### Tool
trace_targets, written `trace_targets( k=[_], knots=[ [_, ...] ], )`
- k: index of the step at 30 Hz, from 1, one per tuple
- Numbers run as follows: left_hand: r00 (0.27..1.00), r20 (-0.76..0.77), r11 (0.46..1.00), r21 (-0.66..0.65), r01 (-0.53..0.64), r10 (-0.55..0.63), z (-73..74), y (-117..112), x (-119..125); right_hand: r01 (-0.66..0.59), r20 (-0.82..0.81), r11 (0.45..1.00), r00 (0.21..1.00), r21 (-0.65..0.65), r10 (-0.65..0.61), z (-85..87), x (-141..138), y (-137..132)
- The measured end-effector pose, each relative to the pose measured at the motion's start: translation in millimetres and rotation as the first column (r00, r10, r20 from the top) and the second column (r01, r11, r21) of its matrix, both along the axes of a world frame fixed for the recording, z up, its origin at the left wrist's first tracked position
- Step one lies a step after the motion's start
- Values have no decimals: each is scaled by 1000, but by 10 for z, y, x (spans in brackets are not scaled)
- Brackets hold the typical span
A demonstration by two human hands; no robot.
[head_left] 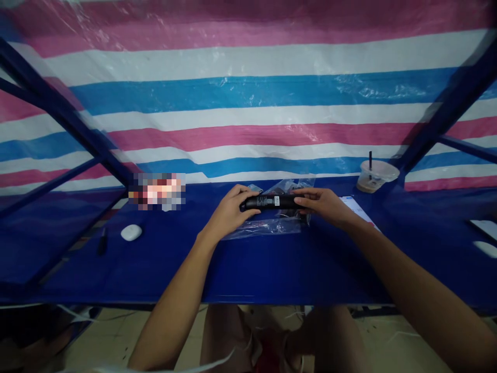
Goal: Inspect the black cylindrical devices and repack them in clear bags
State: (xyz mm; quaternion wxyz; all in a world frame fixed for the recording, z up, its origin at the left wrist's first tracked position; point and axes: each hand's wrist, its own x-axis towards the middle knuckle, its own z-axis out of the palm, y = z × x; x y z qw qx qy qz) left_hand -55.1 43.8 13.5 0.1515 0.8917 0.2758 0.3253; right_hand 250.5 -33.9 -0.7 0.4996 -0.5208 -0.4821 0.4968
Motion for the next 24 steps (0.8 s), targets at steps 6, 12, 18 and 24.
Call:
trace_targets(
  k=[6, 12, 18, 24],
  knots=[
    [998, -61, 999, 35, 11, -9, -31, 16, -25, 21, -9, 998, 1000, 56, -20, -90, -74, 20],
    [994, -100, 998, 40, 43, -38, -65, 50, -45, -23, -1, 998, 1000, 65, 23, -144, -86, 23],
    [997, -75, 998, 42, 36, -32, -85, 47, -7, 59, 36, 993, 997, 103, -63, -171, -133, 48],
    [997, -65, 996, 70, 48, -43, -83, 50, -7, 14, 14, 995, 1000, 99, -15, -174, -99, 48]
  ],
)
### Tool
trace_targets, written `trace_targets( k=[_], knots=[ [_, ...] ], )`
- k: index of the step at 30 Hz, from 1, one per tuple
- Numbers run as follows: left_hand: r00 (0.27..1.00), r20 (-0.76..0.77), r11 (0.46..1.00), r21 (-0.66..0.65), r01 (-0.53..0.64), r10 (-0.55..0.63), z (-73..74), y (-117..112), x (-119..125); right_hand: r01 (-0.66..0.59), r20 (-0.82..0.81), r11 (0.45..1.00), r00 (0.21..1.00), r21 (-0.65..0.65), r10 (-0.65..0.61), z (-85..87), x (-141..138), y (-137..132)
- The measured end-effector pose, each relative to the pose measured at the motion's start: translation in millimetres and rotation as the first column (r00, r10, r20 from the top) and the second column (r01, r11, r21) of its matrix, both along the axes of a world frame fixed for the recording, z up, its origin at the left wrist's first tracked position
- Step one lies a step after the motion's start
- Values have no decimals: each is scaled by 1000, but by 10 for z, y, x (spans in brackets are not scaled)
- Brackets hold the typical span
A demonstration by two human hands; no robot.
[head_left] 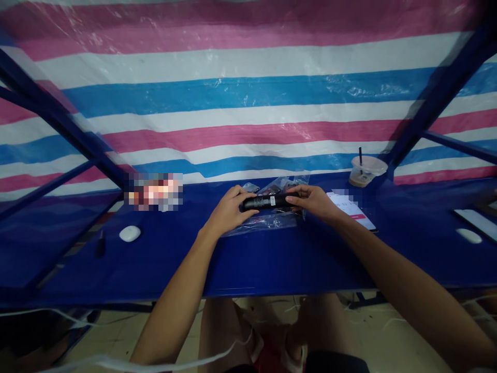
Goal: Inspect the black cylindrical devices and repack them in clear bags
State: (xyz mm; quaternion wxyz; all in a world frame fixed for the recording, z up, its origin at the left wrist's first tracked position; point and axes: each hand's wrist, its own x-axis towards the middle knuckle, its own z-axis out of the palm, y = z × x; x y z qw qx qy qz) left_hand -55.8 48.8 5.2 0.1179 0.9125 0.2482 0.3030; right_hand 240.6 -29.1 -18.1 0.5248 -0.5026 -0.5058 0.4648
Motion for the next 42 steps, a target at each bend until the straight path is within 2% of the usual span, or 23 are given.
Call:
trace_targets(
  k=[6, 13, 18, 23, 27, 37, 42],
  knots=[
    [1000, -18, 1000, 12, 14, -14, -15, 21, -4, -28, -37, 1000, 999, -10, 28, -14, 8, -13],
    [1000, -21, 1000, 4, -3, 3, -27, 43, -20, -51, -25, 997, 998, 52, 52, -6, -16, -10],
    [1000, -26, 1000, -11, -12, 12, -64, 87, -41, 6, 130, 994, 991, 109, -20, -91, -16, 38],
    [998, -28, 998, -32, -61, 60, -86, 146, -94, -143, 327, 944, 944, 296, 40, -57, 53, 28],
    [997, -33, 997, -47, -68, 67, -86, 168, -129, -150, 388, 939, 921, 311, 18, -24, 109, 27],
    [990, -40, 989, -46, -138, 136, -120, 284, -222, -44, 138, 990, 990, 137, 25, -86, 189, 72],
    [987, -33, 987, -29, -159, 158, -117, 299, -252, -58, 68, 993, 996, 105, 51, -100, 228, 103]
  ],
)
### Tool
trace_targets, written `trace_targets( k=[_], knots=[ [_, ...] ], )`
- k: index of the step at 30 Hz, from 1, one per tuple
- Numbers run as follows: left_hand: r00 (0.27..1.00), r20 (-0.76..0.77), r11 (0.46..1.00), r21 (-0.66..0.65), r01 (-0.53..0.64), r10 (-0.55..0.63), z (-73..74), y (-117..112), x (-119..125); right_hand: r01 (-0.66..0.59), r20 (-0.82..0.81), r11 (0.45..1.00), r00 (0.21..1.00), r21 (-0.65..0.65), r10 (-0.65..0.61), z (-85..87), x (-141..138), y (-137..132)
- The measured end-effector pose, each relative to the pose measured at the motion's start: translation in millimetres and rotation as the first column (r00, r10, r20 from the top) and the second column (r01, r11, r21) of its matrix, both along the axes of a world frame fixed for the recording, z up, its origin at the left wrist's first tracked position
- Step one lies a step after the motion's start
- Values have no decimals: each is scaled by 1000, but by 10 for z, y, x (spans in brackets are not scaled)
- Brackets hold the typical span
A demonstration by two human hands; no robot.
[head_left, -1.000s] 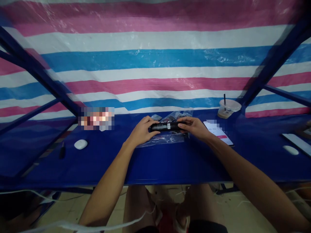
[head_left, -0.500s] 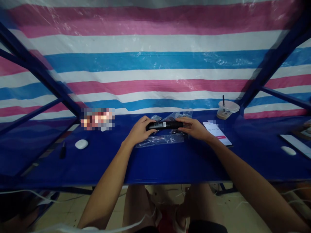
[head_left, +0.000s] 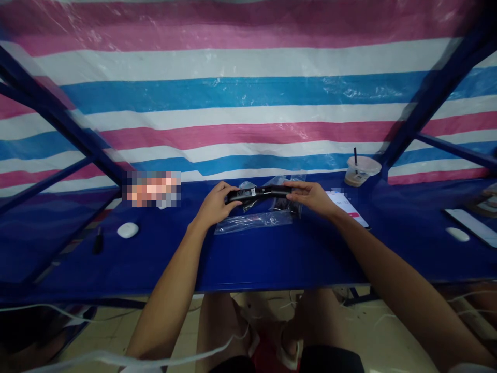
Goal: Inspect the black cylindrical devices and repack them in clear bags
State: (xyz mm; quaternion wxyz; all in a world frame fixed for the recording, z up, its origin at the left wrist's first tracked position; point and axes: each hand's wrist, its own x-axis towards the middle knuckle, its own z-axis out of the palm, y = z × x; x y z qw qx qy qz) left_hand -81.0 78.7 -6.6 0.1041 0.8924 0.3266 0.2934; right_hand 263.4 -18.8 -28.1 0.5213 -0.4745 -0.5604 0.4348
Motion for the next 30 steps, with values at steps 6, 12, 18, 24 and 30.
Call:
trace_targets(
  k=[6, 12, 18, 24, 30],
  knots=[
    [1000, -9, 1000, -13, -7, 7, 0, -6, 1, 51, -120, 998, 991, -24, -53, -4, -12, 21],
    [1000, 8, 1000, 7, 10, -10, 2, 16, -20, 33, -123, 999, 992, 24, -29, 27, 44, 19],
    [1000, 17, 999, -28, 19, -19, -1, 45, -56, 96, 106, 981, 988, 170, -115, 27, 121, 46],
    [999, 8, 998, -44, 34, -34, -1, 39, -49, 81, 198, 977, 973, 195, -120, -47, 88, 61],
    [999, 8, 998, -47, 31, -31, 3, 32, -48, 78, 285, 982, 951, 170, -124, 10, 60, 21]
  ],
)
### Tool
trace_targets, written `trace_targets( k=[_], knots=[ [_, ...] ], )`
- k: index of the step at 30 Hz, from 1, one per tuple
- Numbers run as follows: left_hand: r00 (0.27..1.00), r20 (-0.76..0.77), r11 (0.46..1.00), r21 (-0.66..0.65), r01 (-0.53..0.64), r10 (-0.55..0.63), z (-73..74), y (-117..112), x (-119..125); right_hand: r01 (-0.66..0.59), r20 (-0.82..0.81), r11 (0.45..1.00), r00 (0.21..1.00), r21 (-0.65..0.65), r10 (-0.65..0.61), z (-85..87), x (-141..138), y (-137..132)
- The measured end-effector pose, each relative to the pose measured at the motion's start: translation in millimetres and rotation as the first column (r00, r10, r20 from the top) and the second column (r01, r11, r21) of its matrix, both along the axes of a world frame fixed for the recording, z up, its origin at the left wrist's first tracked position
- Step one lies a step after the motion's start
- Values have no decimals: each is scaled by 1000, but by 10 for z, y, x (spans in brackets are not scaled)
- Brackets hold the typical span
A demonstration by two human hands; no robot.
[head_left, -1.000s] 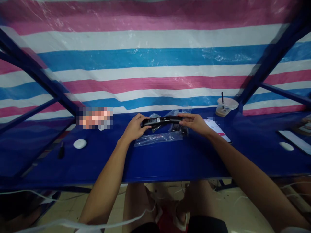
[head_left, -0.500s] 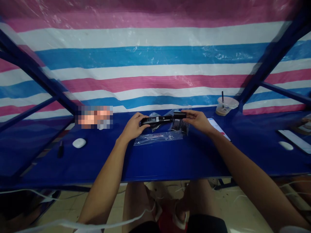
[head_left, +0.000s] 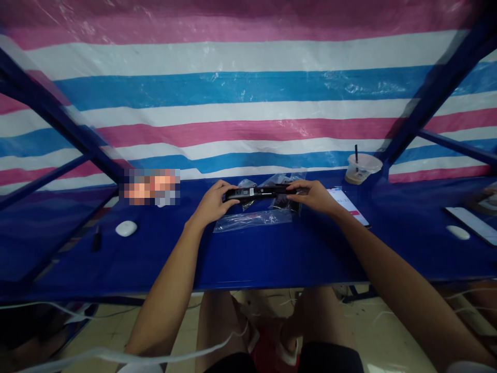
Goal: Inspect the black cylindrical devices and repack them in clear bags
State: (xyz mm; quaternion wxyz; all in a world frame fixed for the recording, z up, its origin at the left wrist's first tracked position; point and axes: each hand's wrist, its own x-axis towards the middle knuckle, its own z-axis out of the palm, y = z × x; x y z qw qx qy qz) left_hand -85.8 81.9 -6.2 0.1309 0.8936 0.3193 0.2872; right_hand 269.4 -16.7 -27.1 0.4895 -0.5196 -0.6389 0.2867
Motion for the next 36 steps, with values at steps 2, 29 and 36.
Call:
trace_targets(
  k=[2, 29, 36],
  knots=[
    [1000, 1, 1000, -2, 7, -7, 4, -3, 2, 9, 30, 1000, 999, -10, -9, 27, 0, -17],
    [1000, 14, 1000, 11, 28, -28, -5, 0, 1, -62, 125, 997, 991, 44, 56, 19, 32, -37],
    [1000, 21, 1000, 11, 2, -3, 10, -19, 21, -61, 149, 997, 987, 54, 53, 31, 41, -37]
  ],
)
